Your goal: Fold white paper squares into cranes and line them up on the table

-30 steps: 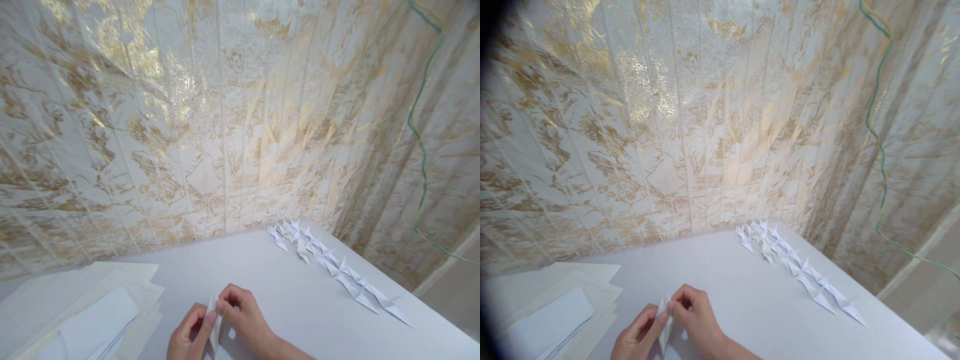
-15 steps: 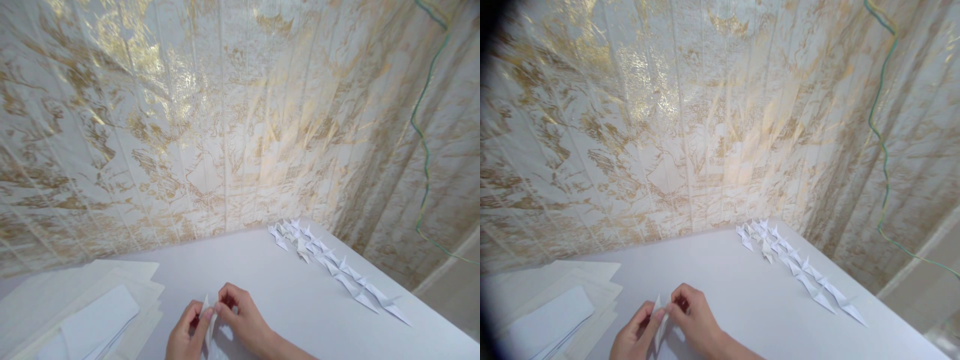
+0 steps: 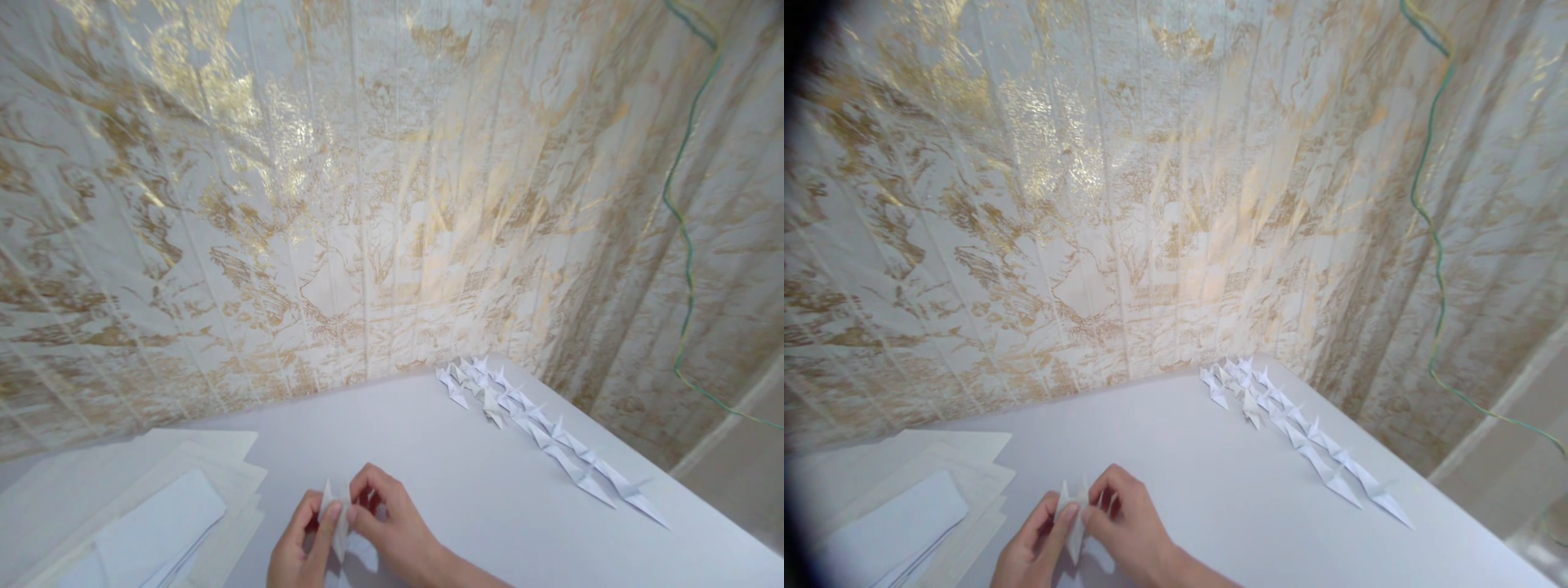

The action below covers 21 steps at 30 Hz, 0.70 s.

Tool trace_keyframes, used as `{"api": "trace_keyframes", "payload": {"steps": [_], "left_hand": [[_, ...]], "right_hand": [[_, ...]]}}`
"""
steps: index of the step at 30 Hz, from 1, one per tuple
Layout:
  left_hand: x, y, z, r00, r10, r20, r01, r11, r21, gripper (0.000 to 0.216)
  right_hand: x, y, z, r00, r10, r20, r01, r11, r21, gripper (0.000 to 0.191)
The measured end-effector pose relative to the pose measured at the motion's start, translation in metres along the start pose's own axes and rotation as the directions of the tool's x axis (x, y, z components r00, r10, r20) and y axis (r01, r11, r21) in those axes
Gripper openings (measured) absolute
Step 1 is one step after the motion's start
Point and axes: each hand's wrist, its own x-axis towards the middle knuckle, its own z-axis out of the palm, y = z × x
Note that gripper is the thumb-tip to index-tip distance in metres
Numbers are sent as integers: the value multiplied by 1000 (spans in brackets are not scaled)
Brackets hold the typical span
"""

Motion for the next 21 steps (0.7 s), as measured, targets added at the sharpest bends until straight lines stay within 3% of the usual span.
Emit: {"api": "trace_keyframes", "payload": {"steps": [3, 7, 10, 16, 21], "left_hand": [[3, -2, -2, 993, -115, 38, 119, 985, -121, 46], [4, 2, 0, 990, -132, 39, 137, 973, -184, 50], [2, 10, 2, 988, -150, 39, 155, 958, -240, 50], [2, 15, 2, 966, -220, 137, 259, 852, -455, 44], [7, 7, 0, 925, -279, 259, 378, 750, -543, 38]], "right_hand": [[-1, -1, -1, 999, 42, 3, -42, 998, 46, 10], [-2, 1, 0, 999, 6, -31, -4, 998, 68, 6], [-2, 1, -1, 993, -96, -63, 98, 995, 24, 9], [-3, -4, -9, 937, -349, 28, 347, 917, -197, 27], [-4, -7, -9, 903, -422, 79, 427, 864, -268, 20]]}}
